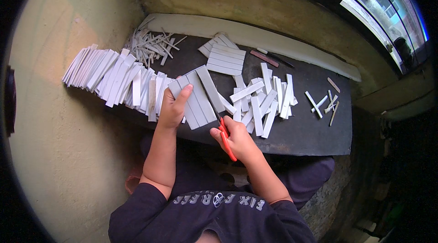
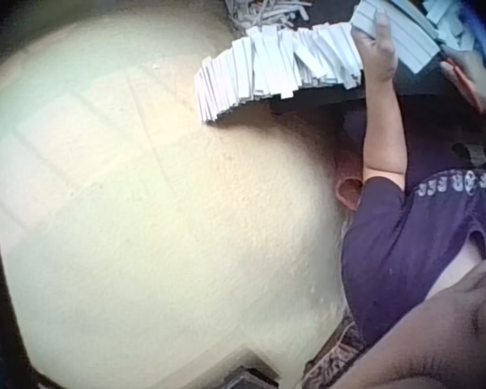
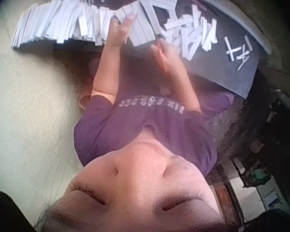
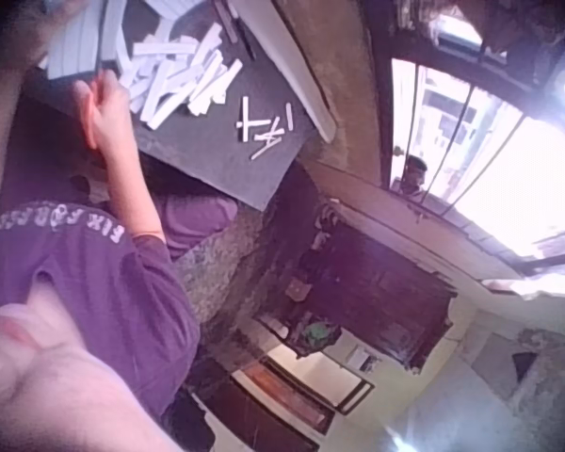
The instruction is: The person sits on the floor and uses red-handled scissors to cut a stack of white paper sheets into narrow strips. The person repeatedly picks up sheets, aligns them, and cuts them, placing the resulting strips on the table.
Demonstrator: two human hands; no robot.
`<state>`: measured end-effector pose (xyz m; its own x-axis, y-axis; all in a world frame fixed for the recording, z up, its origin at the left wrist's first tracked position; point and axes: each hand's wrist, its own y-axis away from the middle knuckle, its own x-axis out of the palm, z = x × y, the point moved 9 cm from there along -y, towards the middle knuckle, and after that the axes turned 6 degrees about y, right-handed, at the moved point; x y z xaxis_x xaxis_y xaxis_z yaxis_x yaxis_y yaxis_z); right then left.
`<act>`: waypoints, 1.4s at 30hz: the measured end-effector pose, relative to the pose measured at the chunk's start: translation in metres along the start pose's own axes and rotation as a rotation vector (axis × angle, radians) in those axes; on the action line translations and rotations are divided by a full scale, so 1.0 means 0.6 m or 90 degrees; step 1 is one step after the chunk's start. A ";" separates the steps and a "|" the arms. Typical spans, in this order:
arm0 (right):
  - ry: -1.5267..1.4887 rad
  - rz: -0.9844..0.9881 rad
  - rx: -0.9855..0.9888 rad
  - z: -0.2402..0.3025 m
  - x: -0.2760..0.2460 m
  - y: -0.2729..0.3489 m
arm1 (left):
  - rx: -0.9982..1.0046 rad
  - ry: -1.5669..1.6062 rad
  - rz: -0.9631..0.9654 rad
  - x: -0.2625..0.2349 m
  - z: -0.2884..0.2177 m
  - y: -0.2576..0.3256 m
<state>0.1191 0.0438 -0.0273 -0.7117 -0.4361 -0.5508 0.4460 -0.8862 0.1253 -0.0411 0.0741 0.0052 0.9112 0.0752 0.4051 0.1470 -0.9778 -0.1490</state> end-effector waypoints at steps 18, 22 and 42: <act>-0.069 -0.003 0.029 -0.019 -0.002 0.004 | -0.045 -0.014 0.047 0.021 0.016 0.004; -0.063 -0.008 0.040 -0.020 -0.001 0.000 | -0.049 -0.026 0.045 0.015 0.019 0.003; -0.077 -0.033 0.028 -0.025 0.001 -0.004 | -0.095 -0.028 0.030 0.009 0.032 0.005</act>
<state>0.1258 0.0479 -0.0402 -0.7945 -0.4030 -0.4543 0.3848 -0.9128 0.1369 -0.0285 0.0754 -0.0103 0.9325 0.0334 0.3597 0.0473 -0.9984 -0.0300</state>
